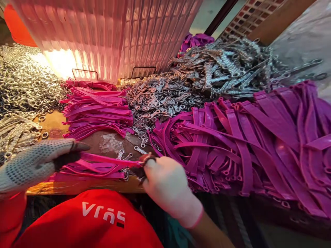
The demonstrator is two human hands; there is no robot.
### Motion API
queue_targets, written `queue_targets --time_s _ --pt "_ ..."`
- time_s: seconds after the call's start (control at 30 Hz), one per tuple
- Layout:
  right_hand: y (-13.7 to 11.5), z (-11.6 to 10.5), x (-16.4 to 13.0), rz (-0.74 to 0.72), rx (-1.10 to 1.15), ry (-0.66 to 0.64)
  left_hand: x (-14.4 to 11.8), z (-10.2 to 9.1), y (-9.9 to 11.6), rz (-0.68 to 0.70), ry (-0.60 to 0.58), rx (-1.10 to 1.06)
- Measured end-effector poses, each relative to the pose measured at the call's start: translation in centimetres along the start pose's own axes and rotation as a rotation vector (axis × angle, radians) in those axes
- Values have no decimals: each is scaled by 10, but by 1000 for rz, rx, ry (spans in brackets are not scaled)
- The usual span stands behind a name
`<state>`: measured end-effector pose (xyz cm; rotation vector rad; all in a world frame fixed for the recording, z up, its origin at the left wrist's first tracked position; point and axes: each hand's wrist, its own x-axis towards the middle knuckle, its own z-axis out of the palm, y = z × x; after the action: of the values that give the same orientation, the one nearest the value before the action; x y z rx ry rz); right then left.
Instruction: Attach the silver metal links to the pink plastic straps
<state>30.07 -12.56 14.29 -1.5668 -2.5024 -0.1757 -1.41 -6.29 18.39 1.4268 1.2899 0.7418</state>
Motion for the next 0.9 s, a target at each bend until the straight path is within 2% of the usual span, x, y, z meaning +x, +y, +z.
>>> queue_targets --time_s 0.07,0.1,0.13,0.2,0.27,0.33,0.43,0.47,0.53,0.63,0.73,0.8,0.9 --pt "-5 24 1 -28 72 -158 -4 -14 -27 62 -89 275" --pt "-6 36 4 -42 109 -227 -6 -14 -41 65 -92 342" --pt "-4 48 9 -43 146 -268 -6 -11 -53 62 -81 371" --pt "6 68 23 56 172 -268 -6 6 -68 10 -45 306" --pt "22 84 43 249 104 -214 -3 29 -73 -117 -71 65" --pt "35 97 64 373 -9 -198 2 52 -70 -294 -158 -338" --pt "39 115 87 383 -107 -230 13 72 -64 -500 -296 -927" --pt "39 120 91 382 -108 -238 16 74 -63 -534 -336 -1042" --pt "39 126 91 405 -71 -236 19 75 -63 -554 -356 -1119" --pt "47 130 81 425 55 -189 17 72 -68 -510 -268 -970" --pt "49 127 67 432 260 -25 11 70 -72 -429 -204 -721" --pt "39 119 59 396 496 91 9 70 -72 -359 -175 -585" --pt "6 101 49 234 834 119 8 72 -71 -287 -178 -403"
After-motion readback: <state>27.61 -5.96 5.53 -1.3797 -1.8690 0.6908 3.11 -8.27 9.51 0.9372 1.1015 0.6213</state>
